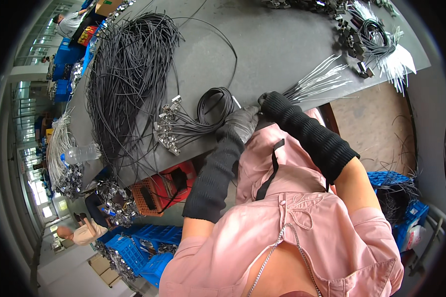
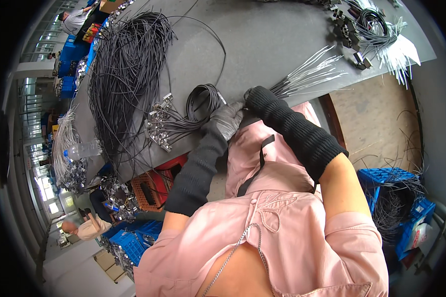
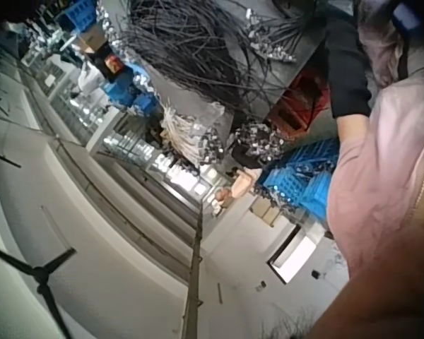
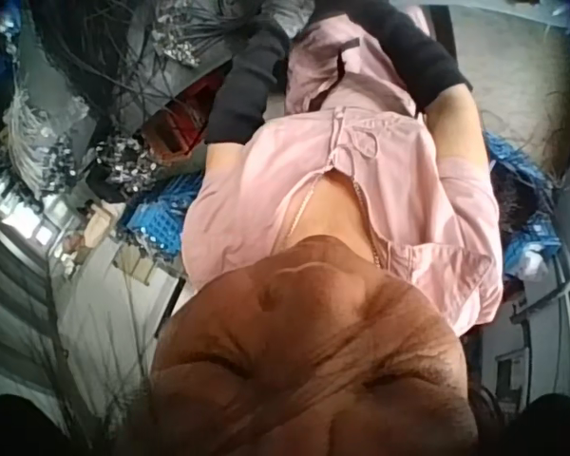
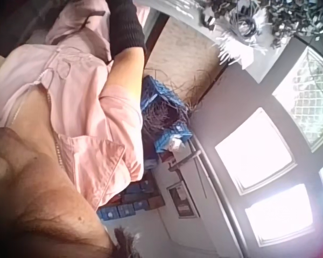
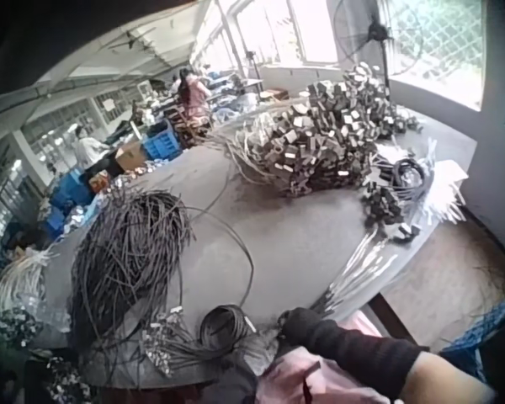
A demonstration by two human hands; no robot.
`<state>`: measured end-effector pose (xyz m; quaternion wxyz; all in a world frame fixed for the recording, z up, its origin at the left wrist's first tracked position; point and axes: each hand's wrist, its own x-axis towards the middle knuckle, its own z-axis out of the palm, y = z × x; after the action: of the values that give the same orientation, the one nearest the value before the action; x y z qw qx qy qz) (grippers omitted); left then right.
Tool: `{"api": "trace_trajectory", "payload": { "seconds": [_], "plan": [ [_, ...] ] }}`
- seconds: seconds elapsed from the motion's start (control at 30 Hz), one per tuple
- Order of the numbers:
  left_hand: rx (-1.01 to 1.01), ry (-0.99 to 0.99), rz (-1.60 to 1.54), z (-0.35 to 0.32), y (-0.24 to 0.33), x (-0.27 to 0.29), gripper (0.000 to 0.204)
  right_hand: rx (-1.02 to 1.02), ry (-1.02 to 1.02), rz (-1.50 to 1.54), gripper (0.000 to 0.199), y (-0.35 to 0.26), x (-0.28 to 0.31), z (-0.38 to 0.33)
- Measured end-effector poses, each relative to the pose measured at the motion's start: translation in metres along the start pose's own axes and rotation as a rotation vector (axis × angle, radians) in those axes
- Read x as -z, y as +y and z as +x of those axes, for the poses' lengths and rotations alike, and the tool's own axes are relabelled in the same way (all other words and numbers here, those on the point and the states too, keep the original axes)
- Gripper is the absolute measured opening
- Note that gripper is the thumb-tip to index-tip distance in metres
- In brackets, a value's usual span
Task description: Sorting and bundling black electrical wire harnesses on a manual assembly workbench.
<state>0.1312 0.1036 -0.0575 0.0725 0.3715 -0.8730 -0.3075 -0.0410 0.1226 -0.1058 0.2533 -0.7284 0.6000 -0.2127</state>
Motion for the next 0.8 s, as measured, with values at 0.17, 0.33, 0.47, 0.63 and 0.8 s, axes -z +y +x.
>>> {"api": "trace_trajectory", "payload": {
  "seconds": [0.17,0.33,0.47,0.63,0.8],
  "plan": [
    [-0.076,-0.112,0.103,0.016,-0.014,0.002,0.019,-0.295,0.171,0.671,0.022,-0.022,-0.006,-0.025],
    [0.234,-0.435,-0.132,0.04,-0.032,0.0,0.021,-0.293,0.232,0.361,0.029,-0.058,0.005,-0.05],
    [0.161,-0.531,0.072,0.038,-0.02,0.008,0.019,-0.352,0.064,0.283,0.033,-0.07,0.001,-0.048],
    [0.461,-0.316,-0.364,0.021,0.012,0.027,0.026,-0.039,0.113,-0.063,0.025,-0.045,-0.014,-0.04],
    [0.201,-0.423,0.559,0.027,0.037,0.044,0.026,0.027,0.064,-0.092,0.025,-0.043,-0.013,-0.053]
  ]
}}
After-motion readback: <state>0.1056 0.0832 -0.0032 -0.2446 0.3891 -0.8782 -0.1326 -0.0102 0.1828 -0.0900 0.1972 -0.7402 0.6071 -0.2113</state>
